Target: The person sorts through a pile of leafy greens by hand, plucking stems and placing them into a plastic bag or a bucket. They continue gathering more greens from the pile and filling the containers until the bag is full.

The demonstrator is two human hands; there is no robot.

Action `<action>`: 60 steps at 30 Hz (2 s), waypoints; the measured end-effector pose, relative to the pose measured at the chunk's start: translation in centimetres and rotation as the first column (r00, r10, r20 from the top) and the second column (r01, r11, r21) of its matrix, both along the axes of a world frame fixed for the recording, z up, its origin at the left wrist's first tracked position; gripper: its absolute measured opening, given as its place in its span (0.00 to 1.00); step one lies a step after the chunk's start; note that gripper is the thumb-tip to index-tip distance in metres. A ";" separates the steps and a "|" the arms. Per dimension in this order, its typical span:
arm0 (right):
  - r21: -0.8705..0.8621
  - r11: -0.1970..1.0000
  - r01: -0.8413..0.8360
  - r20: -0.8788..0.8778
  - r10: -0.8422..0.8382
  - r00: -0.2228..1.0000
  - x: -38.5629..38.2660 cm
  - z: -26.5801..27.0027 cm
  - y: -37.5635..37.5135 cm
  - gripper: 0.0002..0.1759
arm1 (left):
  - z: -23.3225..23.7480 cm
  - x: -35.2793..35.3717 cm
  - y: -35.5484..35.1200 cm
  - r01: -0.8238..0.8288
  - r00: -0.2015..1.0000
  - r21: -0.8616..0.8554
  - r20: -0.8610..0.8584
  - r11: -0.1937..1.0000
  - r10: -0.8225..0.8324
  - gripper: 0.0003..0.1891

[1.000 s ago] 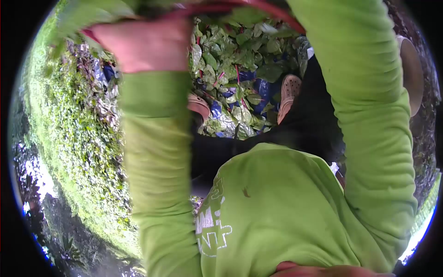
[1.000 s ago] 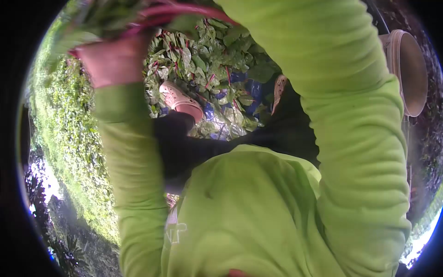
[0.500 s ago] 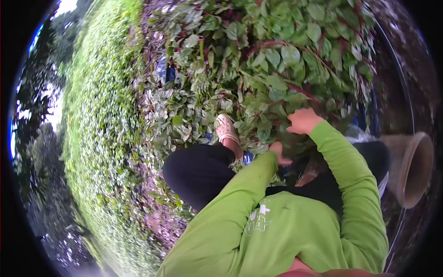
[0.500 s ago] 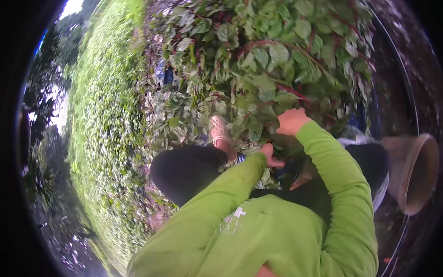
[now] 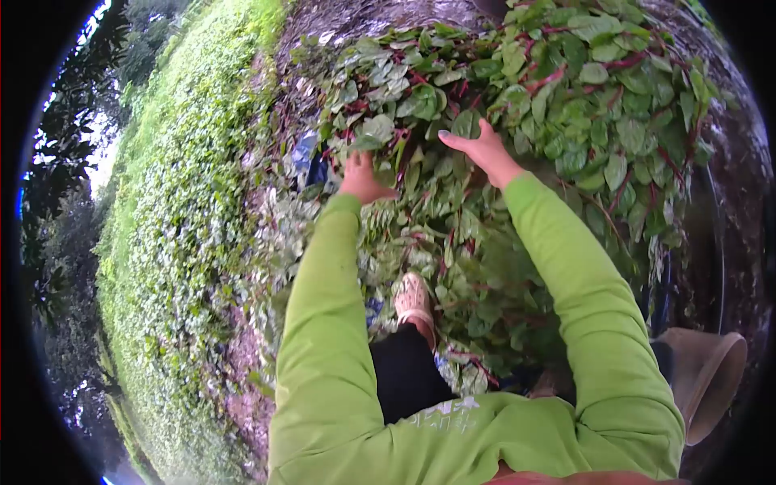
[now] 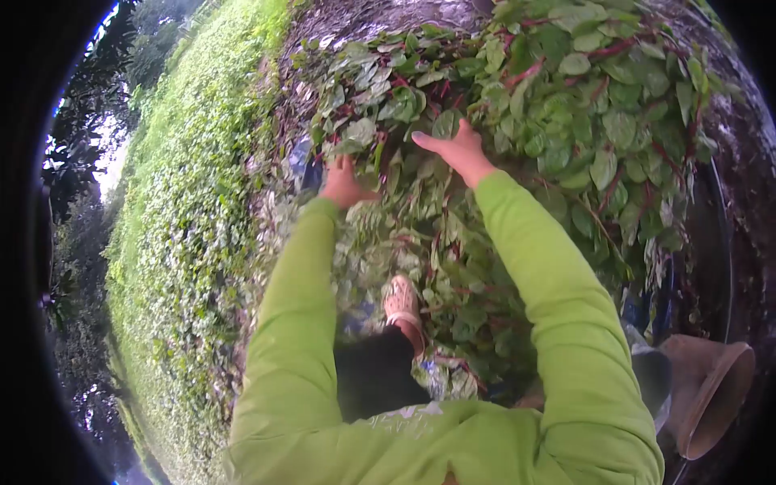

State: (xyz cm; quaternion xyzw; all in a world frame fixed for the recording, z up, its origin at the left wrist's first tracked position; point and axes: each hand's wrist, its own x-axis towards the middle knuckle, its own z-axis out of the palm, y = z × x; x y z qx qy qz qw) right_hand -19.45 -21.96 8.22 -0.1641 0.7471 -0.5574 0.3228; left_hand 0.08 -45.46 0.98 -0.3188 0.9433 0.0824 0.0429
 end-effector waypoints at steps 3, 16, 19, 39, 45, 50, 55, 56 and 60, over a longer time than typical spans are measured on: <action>-0.039 0.997 -0.070 0.036 0.071 0.997 -5.6 -3.9 -5.4 0.67 | -1.9 -3.6 1.7 0.035 0.984 0.049 -0.176 0.998 -0.025 0.73; -0.115 0.993 -0.023 0.092 0.034 0.995 -5.0 -7.2 -8.6 0.49 | -7.8 -8.7 0.7 0.133 0.712 0.008 -0.696 0.991 -0.090 0.32; -0.180 0.984 0.020 0.089 -0.004 0.996 -5.3 -7.9 -9.7 0.40 | -8.8 -9.0 1.2 0.022 0.710 -0.075 -0.701 0.997 -0.068 0.26; -0.435 0.810 0.393 0.158 -0.361 0.919 6.1 -7.4 -4.9 0.28 | -2.4 -3.5 7.8 -0.133 0.668 0.047 -0.733 0.990 0.125 0.12; -0.526 0.737 0.424 0.213 -0.369 0.905 9.5 -1.7 0.5 0.27 | 2.1 -0.5 12.5 -0.045 0.528 0.074 -0.845 0.996 0.087 0.16; -0.605 0.669 0.432 0.066 -0.498 0.865 11.1 7.4 8.3 0.31 | 13.5 -0.8 20.7 0.224 0.499 0.134 -0.866 0.965 0.004 0.18; -0.810 0.523 0.266 0.098 -0.327 0.940 12.8 16.3 21.9 0.19 | 26.6 0.9 30.2 0.380 0.515 -0.400 -0.657 0.834 -0.550 0.21; -0.875 0.406 0.265 0.216 -0.163 0.963 12.7 15.8 25.2 0.18 | 26.3 0.4 32.8 0.411 0.474 -0.441 -0.645 0.798 -0.600 0.19; -0.773 0.406 0.486 0.430 -0.227 0.874 10.0 7.9 33.6 0.17 | 21.8 -2.6 42.6 0.582 0.662 -0.293 -0.370 0.758 -0.651 0.26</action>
